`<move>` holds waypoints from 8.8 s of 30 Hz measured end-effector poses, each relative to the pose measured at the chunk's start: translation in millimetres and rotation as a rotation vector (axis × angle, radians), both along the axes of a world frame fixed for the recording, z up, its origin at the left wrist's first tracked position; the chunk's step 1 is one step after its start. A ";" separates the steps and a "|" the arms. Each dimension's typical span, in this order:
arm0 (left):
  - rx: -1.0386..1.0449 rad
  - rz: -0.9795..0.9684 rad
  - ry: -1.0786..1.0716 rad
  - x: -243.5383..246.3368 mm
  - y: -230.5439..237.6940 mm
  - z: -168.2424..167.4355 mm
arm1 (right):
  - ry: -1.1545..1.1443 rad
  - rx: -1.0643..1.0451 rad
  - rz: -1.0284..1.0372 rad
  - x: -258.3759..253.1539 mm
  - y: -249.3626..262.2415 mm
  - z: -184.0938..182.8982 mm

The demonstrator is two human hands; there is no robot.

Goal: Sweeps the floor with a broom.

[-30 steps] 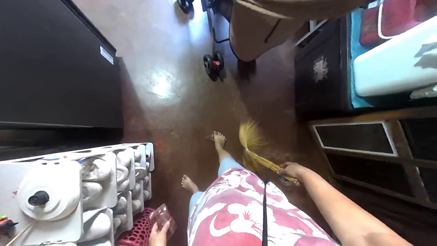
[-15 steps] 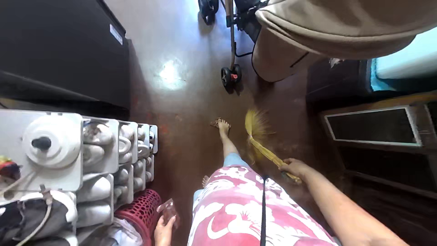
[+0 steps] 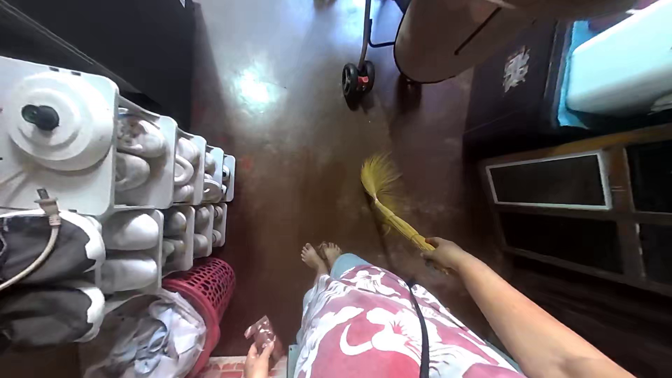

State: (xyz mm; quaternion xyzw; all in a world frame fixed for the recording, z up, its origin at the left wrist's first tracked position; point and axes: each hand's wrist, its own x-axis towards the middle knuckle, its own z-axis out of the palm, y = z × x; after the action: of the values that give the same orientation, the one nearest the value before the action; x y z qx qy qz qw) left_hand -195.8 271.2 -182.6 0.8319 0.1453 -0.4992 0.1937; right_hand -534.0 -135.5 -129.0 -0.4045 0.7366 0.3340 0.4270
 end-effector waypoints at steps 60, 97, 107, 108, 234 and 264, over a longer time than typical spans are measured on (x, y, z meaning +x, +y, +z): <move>-0.099 0.054 -0.136 -140.5 -135.8 2.0 | -0.013 -0.087 -0.035 -131.9 -151.0 -15.4; -0.046 0.371 -0.231 -217.5 -112.4 -0.6 | 0.026 0.003 0.278 -170.7 -180.2 -53.6; -0.042 0.109 -0.147 -225.0 -163.6 15.5 | 0.034 0.078 0.285 -180.6 -233.1 -25.0; -0.055 0.093 -0.155 -218.8 -157.6 9.8 | 0.020 0.074 0.247 -196.2 -217.4 -37.0; 0.002 0.208 -0.038 -452.9 38.7 -5.3 | 0.033 -0.116 0.134 -413.9 -35.9 12.0; -0.115 -0.217 -0.186 -448.8 -160.6 -9.8 | 0.027 -0.109 0.080 -565.1 -51.3 -74.6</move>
State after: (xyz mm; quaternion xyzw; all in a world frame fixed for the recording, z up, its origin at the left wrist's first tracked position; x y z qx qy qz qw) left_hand -644.6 110.5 -192.4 0.8729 0.0073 -0.4455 0.1987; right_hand -1099.1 -186.8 -203.6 -0.4519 0.7426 0.3155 0.3805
